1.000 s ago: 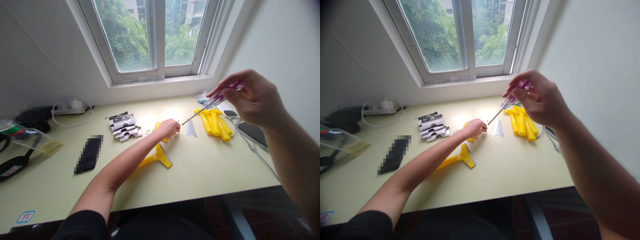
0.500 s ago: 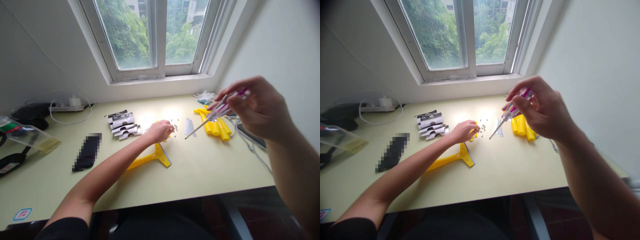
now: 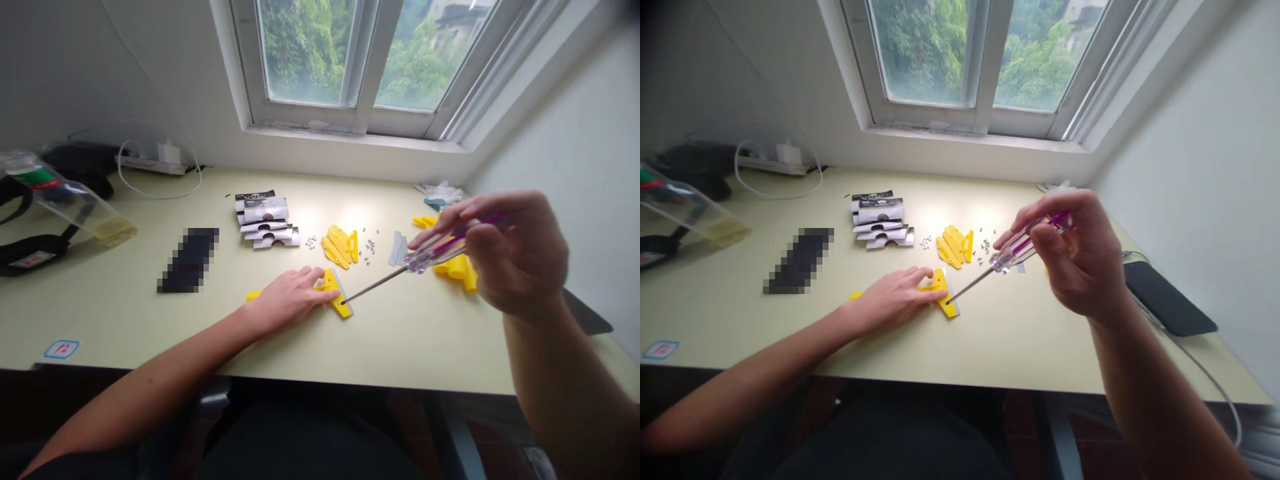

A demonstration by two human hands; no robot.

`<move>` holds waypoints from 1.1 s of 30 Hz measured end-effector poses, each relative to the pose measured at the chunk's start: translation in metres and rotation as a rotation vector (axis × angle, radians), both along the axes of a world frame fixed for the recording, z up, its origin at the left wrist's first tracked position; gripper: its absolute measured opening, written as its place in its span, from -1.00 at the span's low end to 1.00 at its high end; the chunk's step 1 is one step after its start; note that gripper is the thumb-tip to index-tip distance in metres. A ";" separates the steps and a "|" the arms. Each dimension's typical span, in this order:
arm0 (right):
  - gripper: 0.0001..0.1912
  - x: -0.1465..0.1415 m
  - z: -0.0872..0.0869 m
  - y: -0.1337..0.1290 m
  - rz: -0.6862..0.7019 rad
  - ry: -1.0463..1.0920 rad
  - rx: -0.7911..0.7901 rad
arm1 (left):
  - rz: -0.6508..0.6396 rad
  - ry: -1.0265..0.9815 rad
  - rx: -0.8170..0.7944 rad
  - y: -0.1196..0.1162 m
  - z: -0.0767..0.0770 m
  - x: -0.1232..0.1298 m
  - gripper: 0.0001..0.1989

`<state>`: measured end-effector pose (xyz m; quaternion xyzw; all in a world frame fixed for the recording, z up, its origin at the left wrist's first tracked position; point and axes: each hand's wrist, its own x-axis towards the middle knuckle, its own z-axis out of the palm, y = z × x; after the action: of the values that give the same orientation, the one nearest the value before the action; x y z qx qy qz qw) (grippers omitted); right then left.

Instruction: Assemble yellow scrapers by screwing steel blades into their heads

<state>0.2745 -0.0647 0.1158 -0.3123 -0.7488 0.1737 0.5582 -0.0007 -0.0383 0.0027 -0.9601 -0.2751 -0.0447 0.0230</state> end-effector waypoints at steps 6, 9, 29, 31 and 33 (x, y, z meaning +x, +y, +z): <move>-0.82 -0.008 -0.010 0.002 -0.087 0.004 -0.046 | 0.004 -0.012 -0.025 0.000 -0.004 -0.004 -0.61; -0.81 -0.012 -0.012 0.002 -0.138 0.017 0.015 | 0.004 -0.018 -0.013 0.000 -0.004 -0.004 -0.61; -0.70 -0.005 0.000 -0.013 -0.843 -0.527 0.190 | -0.003 -0.044 -0.021 0.001 -0.007 -0.004 -0.63; -0.73 -0.023 0.008 -0.017 -0.926 -0.547 0.116 | 0.005 -0.044 -0.027 0.000 -0.006 -0.004 -0.63; -0.73 -0.035 0.015 -0.017 -0.981 -0.576 0.042 | 0.010 -0.041 -0.032 0.001 -0.005 -0.005 -0.63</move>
<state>0.2399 -0.0814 0.1312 -0.6474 -0.6412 -0.2129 0.3528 -0.0052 -0.0377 -0.0023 -0.9579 -0.2809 -0.0600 0.0022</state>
